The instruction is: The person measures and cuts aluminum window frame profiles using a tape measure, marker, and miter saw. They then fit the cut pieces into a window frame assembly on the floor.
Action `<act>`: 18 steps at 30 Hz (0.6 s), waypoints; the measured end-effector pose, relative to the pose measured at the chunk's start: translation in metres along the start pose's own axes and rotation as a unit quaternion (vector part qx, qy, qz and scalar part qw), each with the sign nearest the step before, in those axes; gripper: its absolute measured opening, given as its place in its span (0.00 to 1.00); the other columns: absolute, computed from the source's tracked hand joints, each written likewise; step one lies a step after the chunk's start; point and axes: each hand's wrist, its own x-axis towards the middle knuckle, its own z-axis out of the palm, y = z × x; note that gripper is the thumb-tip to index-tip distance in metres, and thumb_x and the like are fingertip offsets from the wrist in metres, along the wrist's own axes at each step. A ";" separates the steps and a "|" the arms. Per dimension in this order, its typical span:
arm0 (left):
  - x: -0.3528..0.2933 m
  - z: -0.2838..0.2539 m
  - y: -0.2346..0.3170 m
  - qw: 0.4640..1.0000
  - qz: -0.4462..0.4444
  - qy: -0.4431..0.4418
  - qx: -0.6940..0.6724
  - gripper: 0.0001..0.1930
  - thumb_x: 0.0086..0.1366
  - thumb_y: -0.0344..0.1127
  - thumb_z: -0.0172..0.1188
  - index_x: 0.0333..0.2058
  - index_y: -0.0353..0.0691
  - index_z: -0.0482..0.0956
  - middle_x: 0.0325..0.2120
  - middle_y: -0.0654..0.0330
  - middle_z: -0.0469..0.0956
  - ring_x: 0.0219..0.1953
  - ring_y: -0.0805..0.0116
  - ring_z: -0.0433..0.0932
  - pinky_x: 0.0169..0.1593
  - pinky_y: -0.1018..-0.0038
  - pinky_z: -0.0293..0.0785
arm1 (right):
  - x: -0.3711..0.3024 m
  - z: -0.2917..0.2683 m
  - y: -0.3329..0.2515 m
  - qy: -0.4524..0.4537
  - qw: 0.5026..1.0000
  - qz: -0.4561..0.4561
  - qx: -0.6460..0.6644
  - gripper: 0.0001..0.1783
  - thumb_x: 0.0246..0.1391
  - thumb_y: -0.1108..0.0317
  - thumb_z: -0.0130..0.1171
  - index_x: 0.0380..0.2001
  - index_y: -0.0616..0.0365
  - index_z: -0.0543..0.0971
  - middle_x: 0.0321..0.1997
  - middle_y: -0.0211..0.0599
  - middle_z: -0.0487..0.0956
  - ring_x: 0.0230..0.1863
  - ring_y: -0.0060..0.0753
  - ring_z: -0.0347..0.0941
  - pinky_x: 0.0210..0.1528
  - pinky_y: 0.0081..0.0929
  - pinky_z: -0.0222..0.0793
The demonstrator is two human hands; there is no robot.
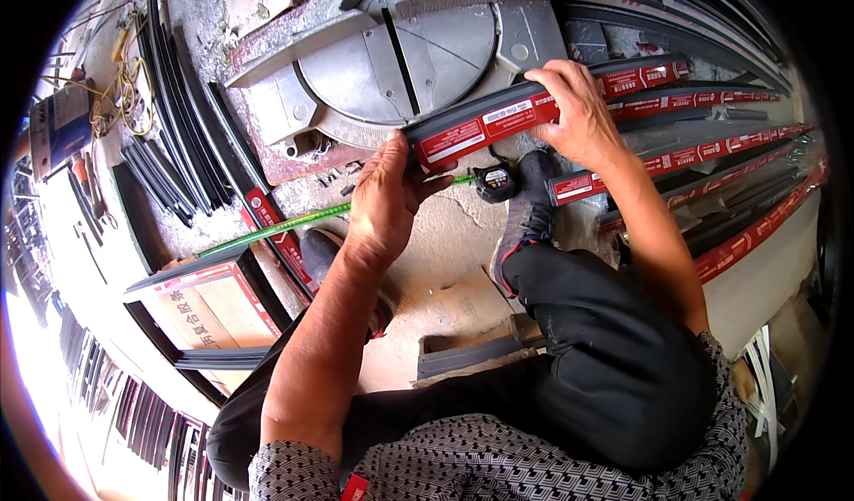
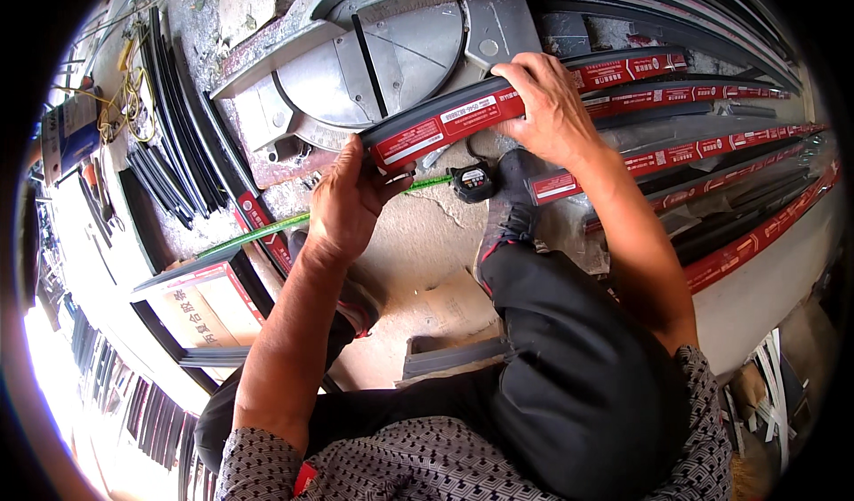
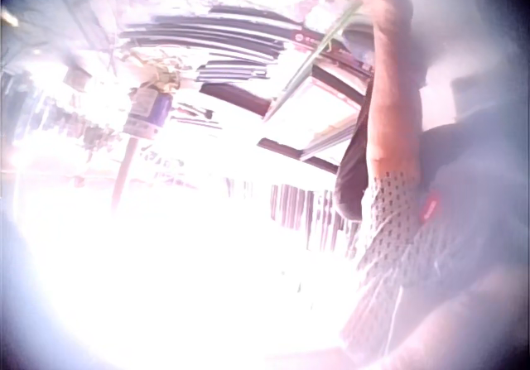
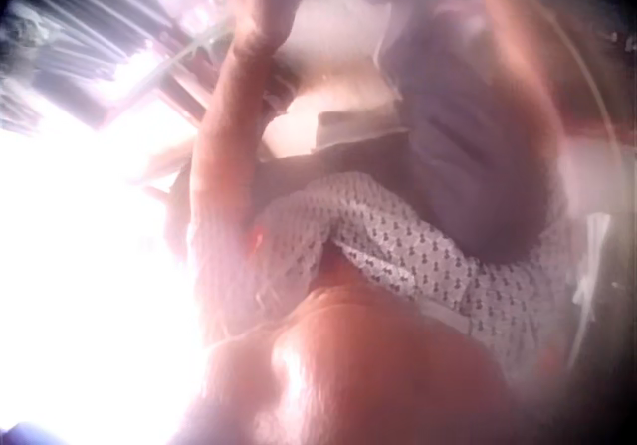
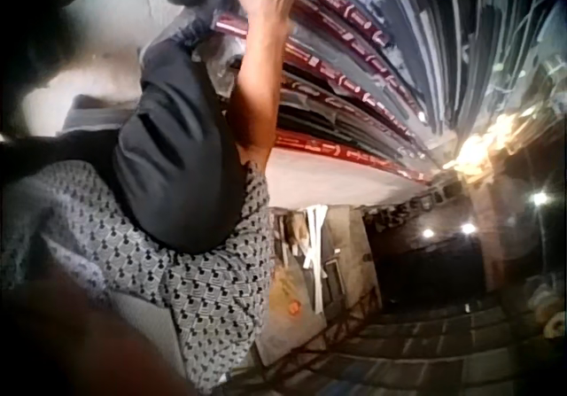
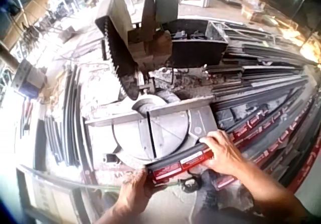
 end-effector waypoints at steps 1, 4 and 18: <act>-0.002 0.002 -0.002 1.000 0.002 0.009 0.005 0.26 0.82 0.52 0.41 0.57 0.33 0.72 0.50 0.50 0.81 0.50 0.58 0.84 0.54 0.64 0.82 | -0.004 0.001 -0.002 -0.006 1.000 0.008 -0.006 0.41 0.42 0.60 0.78 0.61 0.53 0.75 0.59 0.43 0.71 0.64 0.53 0.67 0.69 0.46 0.61; -0.005 0.004 -0.003 1.000 0.000 0.017 0.001 0.26 0.82 0.52 0.41 0.57 0.33 0.71 0.50 0.50 0.80 0.49 0.59 0.84 0.54 0.63 0.83 | -0.013 0.000 -0.011 0.036 0.999 -0.011 -0.007 0.46 0.41 0.52 0.80 0.65 0.51 0.74 0.63 0.44 0.71 0.67 0.55 0.64 0.71 0.50 0.59; -0.017 0.002 -0.013 0.999 0.012 -0.030 -0.022 0.30 0.82 0.56 0.39 0.60 0.32 0.72 0.52 0.48 0.82 0.51 0.56 0.84 0.56 0.59 0.81 | -0.029 -0.003 0.002 0.182 0.587 0.583 0.532 0.32 0.56 0.35 0.70 0.43 0.53 0.77 0.32 0.29 0.77 0.25 0.20 0.70 0.22 0.16 0.58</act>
